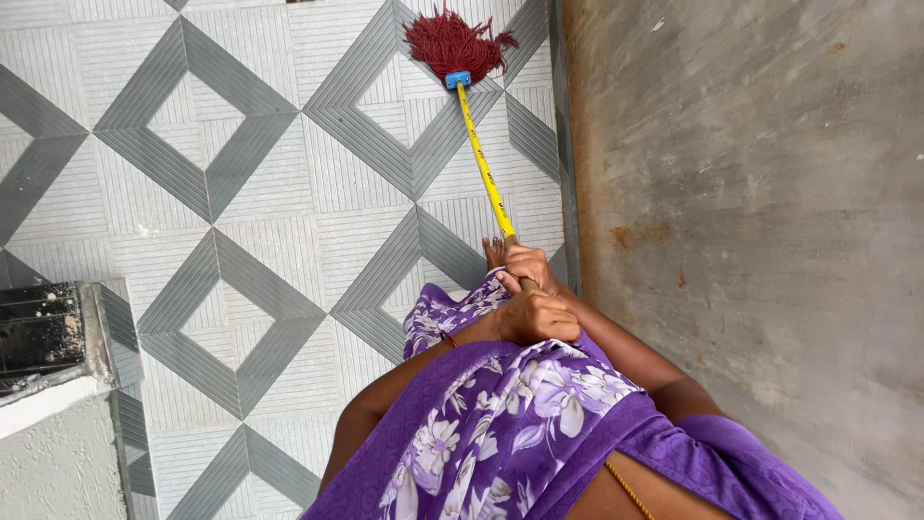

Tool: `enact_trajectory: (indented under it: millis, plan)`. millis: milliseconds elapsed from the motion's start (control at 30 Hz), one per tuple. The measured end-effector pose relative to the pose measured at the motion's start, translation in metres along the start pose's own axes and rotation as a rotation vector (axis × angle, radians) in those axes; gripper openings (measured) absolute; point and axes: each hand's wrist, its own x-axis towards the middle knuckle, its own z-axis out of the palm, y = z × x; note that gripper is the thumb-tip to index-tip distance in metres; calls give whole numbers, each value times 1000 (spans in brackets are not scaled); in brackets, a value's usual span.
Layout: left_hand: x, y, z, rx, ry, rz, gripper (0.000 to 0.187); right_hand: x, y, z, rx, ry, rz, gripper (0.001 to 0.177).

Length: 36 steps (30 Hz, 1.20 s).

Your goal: The person mops a tiled floor using a red string mop with a yellow handle. They move the mop back and forth across the surface, covering different areas of the room.

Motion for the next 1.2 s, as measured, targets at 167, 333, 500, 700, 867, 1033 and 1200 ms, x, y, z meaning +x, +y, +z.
enact_trajectory:
  millis: [167,333,500,700,867,1033,1200]
  plan:
    - [13,-35,-5,-54,24,-36,17,17,44,-8,21,48,-58,37]
    - [31,-81,0,-2,25,-94,18,42,80,-34,37,55,-64,41]
    - [51,-111,3,59,49,-85,15,62,100,-58,64,88,-87,39]
    - [60,-142,-4,23,19,-104,19,92,105,-69,58,148,-77,35]
    - [73,-176,-25,4,7,-77,19,132,110,-79,33,192,-93,29]
    - [83,-228,-65,-96,-36,27,22,181,127,-75,41,298,-60,28]
    - [92,-286,-118,-196,-59,60,15,244,166,-64,46,354,-71,32]
